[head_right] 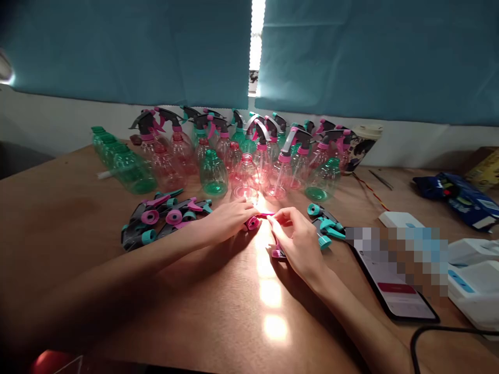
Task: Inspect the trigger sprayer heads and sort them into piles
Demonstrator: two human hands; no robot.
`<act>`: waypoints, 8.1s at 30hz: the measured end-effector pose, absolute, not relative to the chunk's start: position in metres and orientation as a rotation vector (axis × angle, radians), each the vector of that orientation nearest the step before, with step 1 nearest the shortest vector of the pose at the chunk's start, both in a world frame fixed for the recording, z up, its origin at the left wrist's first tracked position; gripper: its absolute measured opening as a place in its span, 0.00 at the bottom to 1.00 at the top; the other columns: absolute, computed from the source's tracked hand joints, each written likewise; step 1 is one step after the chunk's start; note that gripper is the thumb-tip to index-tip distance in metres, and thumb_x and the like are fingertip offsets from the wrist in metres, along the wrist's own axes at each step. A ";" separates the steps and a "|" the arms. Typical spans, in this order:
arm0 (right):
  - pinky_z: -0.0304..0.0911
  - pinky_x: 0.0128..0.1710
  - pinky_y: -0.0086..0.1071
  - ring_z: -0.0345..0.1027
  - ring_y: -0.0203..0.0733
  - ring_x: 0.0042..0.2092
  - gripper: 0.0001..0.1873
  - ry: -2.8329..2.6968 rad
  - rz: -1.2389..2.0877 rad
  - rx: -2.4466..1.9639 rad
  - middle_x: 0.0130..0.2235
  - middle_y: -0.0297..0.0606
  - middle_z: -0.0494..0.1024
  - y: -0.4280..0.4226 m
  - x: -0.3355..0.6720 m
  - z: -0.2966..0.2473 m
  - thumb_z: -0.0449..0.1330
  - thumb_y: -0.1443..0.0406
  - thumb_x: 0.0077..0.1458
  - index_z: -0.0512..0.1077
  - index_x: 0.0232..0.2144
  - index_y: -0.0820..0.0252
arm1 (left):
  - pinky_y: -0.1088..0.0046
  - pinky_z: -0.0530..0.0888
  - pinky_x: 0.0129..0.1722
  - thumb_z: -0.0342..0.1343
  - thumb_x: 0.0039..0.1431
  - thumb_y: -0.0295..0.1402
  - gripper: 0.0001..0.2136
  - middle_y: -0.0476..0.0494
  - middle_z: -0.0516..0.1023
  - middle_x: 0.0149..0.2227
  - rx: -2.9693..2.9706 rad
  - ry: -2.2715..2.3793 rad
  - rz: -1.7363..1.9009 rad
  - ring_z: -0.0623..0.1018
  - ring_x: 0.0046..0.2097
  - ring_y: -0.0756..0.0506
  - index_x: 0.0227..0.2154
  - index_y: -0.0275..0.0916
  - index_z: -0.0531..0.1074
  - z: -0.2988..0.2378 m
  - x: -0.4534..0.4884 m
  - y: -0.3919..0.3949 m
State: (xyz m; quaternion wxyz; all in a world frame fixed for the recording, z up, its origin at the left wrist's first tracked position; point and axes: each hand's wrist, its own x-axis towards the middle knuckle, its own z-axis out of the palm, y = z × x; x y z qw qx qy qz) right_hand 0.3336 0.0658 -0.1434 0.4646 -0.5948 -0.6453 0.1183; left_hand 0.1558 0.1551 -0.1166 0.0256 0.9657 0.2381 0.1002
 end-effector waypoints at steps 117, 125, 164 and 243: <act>0.60 0.20 0.25 0.61 0.32 0.20 0.13 -1.637 0.792 -1.234 0.21 0.28 0.68 0.038 0.293 -0.157 0.59 0.60 0.56 0.70 0.41 0.61 | 0.75 0.71 0.37 0.58 0.55 0.20 0.16 0.48 0.73 0.38 2.205 0.838 0.880 0.73 0.36 0.50 0.46 0.39 0.73 -0.144 0.117 0.092; 0.57 0.20 0.24 0.59 0.31 0.19 0.13 -1.766 0.803 -1.265 0.20 0.24 0.65 0.042 0.296 -0.156 0.59 0.61 0.57 0.68 0.43 0.61 | 0.75 0.69 0.35 0.58 0.56 0.21 0.14 0.48 0.73 0.38 2.180 0.831 0.809 0.73 0.36 0.49 0.45 0.40 0.74 -0.142 0.116 0.092; 0.64 0.20 0.26 0.67 0.33 0.21 0.09 -1.749 0.628 -1.286 0.22 0.31 0.72 0.050 0.300 -0.153 0.56 0.59 0.60 0.70 0.37 0.58 | 0.75 0.70 0.37 0.56 0.59 0.23 0.13 0.48 0.71 0.39 2.229 0.851 0.713 0.72 0.37 0.49 0.47 0.41 0.70 -0.145 0.115 0.095; 0.68 0.38 0.35 0.75 0.45 0.38 0.15 -1.542 1.079 -1.258 0.38 0.39 0.81 0.049 0.300 -0.151 0.55 0.57 0.61 0.79 0.40 0.57 | 0.75 0.70 0.37 0.59 0.56 0.23 0.12 0.48 0.72 0.37 2.263 0.849 0.784 0.73 0.35 0.49 0.43 0.38 0.72 -0.142 0.114 0.096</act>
